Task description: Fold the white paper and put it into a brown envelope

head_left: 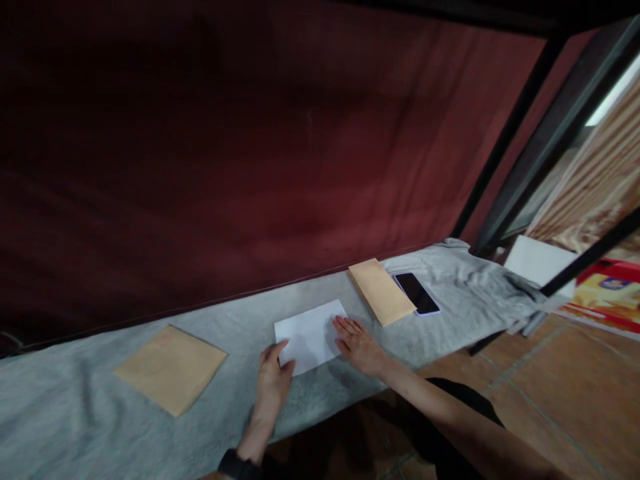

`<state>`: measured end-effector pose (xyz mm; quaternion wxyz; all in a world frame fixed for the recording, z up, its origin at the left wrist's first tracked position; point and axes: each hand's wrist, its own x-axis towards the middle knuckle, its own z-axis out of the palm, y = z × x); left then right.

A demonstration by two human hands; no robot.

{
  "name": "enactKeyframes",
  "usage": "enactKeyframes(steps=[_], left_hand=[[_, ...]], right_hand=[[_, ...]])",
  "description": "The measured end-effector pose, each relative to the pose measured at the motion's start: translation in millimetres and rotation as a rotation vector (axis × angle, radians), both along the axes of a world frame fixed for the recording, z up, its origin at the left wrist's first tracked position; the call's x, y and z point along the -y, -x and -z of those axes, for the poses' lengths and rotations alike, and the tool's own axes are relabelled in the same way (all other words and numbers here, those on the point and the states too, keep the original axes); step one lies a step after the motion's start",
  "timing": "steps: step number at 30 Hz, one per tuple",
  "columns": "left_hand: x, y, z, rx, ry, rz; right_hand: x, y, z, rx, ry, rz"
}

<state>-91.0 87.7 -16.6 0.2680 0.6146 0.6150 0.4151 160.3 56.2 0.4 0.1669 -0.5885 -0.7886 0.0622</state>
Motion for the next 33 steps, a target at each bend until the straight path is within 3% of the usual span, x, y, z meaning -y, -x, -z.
enactKeyframes(steps=[5,10,15,17,24,33], left_hand=[[19.4,3.1,1.2,-0.111,-0.002,-0.03],[37.8,-6.1,-11.2,-0.438,-0.183,-0.024],[39.4,-51.1,-4.1,-0.656,-0.188,0.264],[39.1,-62.6,2.6,-0.728,-0.147,0.312],[45.2,-52.0,7.8,-0.885,-0.131,0.275],[41.0,-29.5,4.7,-0.96,-0.059,0.116]], right_hand=[[26.3,31.9,1.8,-0.068,0.015,-0.158],[42.3,38.9,12.7,-0.049,-0.034,-0.171],[36.1,38.8,15.6,-0.029,-0.103,-0.115],[33.5,37.8,18.4,0.003,-0.135,-0.109],[33.2,27.9,30.2,0.064,-0.203,-0.109],[28.4,-0.8,27.8,0.092,-0.162,0.032]])
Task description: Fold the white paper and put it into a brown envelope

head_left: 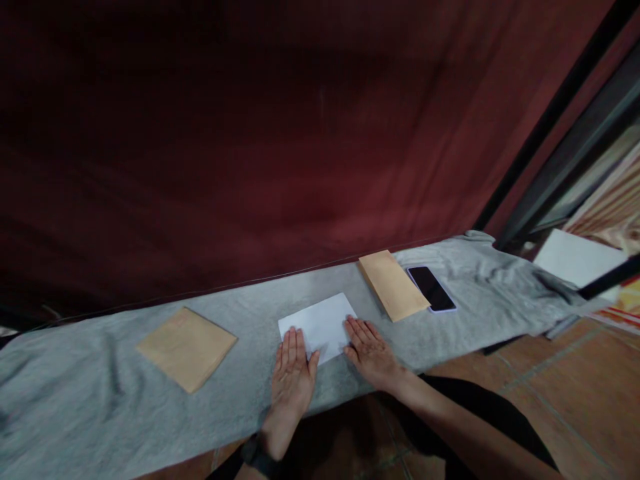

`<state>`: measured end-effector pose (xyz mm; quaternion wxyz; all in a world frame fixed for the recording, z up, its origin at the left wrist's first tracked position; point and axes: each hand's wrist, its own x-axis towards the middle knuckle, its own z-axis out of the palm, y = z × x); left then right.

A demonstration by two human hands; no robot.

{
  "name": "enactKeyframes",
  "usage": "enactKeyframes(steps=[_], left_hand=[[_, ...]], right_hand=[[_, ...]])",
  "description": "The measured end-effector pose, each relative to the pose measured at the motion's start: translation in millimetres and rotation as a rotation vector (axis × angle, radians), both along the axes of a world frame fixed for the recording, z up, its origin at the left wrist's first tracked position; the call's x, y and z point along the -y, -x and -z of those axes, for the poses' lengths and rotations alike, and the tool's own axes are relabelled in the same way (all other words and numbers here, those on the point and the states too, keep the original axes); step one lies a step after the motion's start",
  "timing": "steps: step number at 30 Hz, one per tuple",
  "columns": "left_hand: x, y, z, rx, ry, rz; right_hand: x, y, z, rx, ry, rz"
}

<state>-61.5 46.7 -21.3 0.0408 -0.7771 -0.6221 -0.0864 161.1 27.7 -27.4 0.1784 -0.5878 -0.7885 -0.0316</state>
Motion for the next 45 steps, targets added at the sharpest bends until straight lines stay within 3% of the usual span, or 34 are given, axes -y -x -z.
enactKeyframes(steps=[7,11,17,20,26,32,45], left_hand=[[0.7,18.7,4.2,0.004,-0.077,-0.084],[-6.1,9.8,-6.4,0.03,-0.113,-0.079],[-33.7,-36.4,-20.0,0.05,0.017,0.196],[-45.4,-44.9,-17.4,0.021,0.076,0.19],[-50.4,-36.6,-12.7,-0.018,0.097,0.153],[-49.2,-24.0,-15.6,-0.015,0.088,0.03],[-37.7,-17.2,-17.6,-0.024,0.024,-0.108]], right_hand=[[0.7,-14.7,-3.4,0.027,0.04,0.056],[-12.5,-14.1,-17.2,-0.02,0.107,0.073],[-50.4,19.3,-34.2,-0.119,0.143,-0.086],[-63.4,38.7,-31.6,-0.163,0.162,-0.135],[-75.5,52.3,-19.8,-0.119,0.18,-0.067],[-76.3,38.8,-10.4,-0.042,0.135,0.008],[-62.7,-12.3,1.4,0.071,0.046,0.045]])
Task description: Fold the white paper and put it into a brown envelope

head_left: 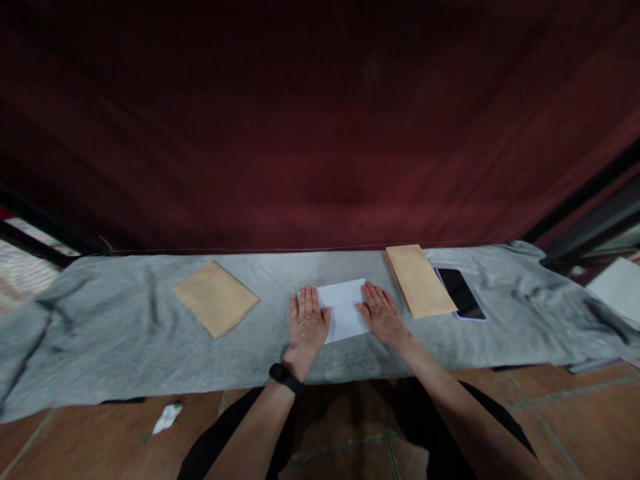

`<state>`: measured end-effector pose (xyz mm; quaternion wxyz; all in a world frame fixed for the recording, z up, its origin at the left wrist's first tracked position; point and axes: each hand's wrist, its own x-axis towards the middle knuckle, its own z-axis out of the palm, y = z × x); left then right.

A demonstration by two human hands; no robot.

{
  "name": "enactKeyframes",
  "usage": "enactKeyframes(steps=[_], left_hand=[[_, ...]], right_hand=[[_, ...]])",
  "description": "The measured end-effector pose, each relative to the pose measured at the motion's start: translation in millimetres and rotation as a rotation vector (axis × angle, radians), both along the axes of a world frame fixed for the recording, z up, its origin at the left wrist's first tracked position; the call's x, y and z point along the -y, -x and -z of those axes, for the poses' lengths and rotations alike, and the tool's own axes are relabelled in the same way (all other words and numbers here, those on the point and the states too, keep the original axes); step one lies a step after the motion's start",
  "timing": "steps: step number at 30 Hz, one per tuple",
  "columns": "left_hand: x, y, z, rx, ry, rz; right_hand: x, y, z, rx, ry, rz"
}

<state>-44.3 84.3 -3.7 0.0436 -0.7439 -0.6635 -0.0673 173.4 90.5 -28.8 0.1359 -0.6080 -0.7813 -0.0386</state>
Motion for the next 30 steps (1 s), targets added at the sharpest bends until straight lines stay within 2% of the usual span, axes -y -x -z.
enactKeyframes(steps=[6,15,22,24,28,30], left_hand=[[1.9,1.8,0.0,0.005,-0.023,-0.009],[-23.1,21.0,-32.5,0.162,0.085,-0.004],[-36.6,30.0,-44.4,0.221,0.176,-0.057],[-38.1,35.4,-44.8,0.325,0.199,-0.054],[-38.9,49.5,-43.3,0.734,0.331,-0.092],[-37.1,56.7,-44.2,0.835,0.385,-0.101]], right_hand=[[6.9,-10.1,0.0,0.02,-0.014,0.049],[14.1,-12.4,-2.9,-0.021,0.05,0.08],[12.1,-13.3,-7.2,-0.054,0.084,0.073],[12.2,-13.6,-9.6,-0.062,0.082,0.075],[11.6,-13.8,-15.2,-0.086,0.069,0.054],[10.3,-13.5,-18.1,-0.104,0.066,0.042]])
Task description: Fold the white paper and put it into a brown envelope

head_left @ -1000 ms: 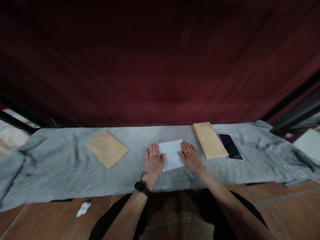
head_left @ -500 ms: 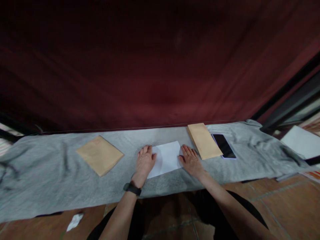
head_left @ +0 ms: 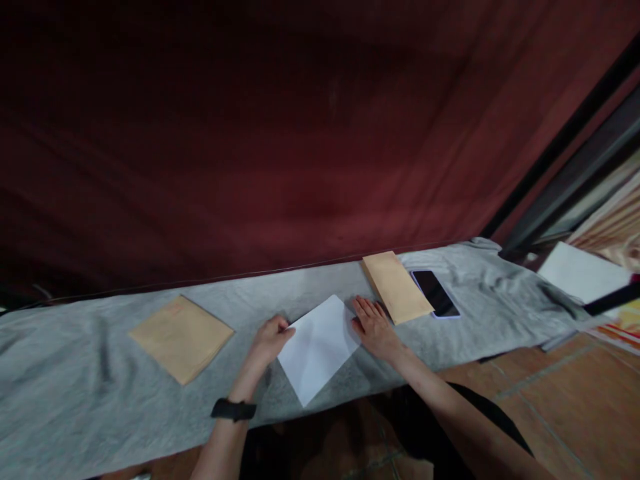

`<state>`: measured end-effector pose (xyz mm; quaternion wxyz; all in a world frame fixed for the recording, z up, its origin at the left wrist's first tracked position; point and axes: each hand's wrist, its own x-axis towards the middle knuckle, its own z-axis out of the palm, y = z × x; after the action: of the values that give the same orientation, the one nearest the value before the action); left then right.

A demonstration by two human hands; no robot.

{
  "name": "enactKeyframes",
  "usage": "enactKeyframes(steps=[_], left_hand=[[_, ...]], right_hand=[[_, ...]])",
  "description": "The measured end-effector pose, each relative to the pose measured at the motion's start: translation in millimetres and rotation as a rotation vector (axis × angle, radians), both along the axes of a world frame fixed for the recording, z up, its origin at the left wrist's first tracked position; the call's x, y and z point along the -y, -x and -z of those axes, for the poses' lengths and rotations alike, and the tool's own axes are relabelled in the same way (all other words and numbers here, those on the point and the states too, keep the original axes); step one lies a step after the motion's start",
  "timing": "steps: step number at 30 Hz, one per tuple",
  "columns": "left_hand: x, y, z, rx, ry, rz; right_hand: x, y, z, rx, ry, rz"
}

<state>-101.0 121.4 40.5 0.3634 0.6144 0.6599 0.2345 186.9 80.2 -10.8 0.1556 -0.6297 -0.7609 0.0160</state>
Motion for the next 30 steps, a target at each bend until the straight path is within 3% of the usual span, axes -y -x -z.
enactKeyframes(steps=[3,9,16,20,26,30], left_hand=[[6.1,8.6,-4.3,0.11,0.027,-0.027],[17.4,12.7,-9.9,0.529,0.18,-0.309],[29.0,-3.0,-12.0,0.608,0.273,-0.379],[33.4,2.8,-13.1,0.623,0.247,-0.247],[29.7,20.2,-5.4,0.342,-0.059,0.021],[30.2,16.6,-0.9,0.341,0.043,0.171]], right_hand=[[-1.6,1.7,-4.6,-0.029,0.008,-0.029],[6.5,10.7,-14.5,-0.118,0.034,-0.214],[14.6,24.1,-13.0,-0.28,0.051,-0.36],[12.4,20.6,-16.3,-0.36,0.126,-0.352],[12.1,9.1,-30.7,-0.533,0.211,-0.302],[10.8,8.2,-32.9,-0.525,0.216,-0.206]])
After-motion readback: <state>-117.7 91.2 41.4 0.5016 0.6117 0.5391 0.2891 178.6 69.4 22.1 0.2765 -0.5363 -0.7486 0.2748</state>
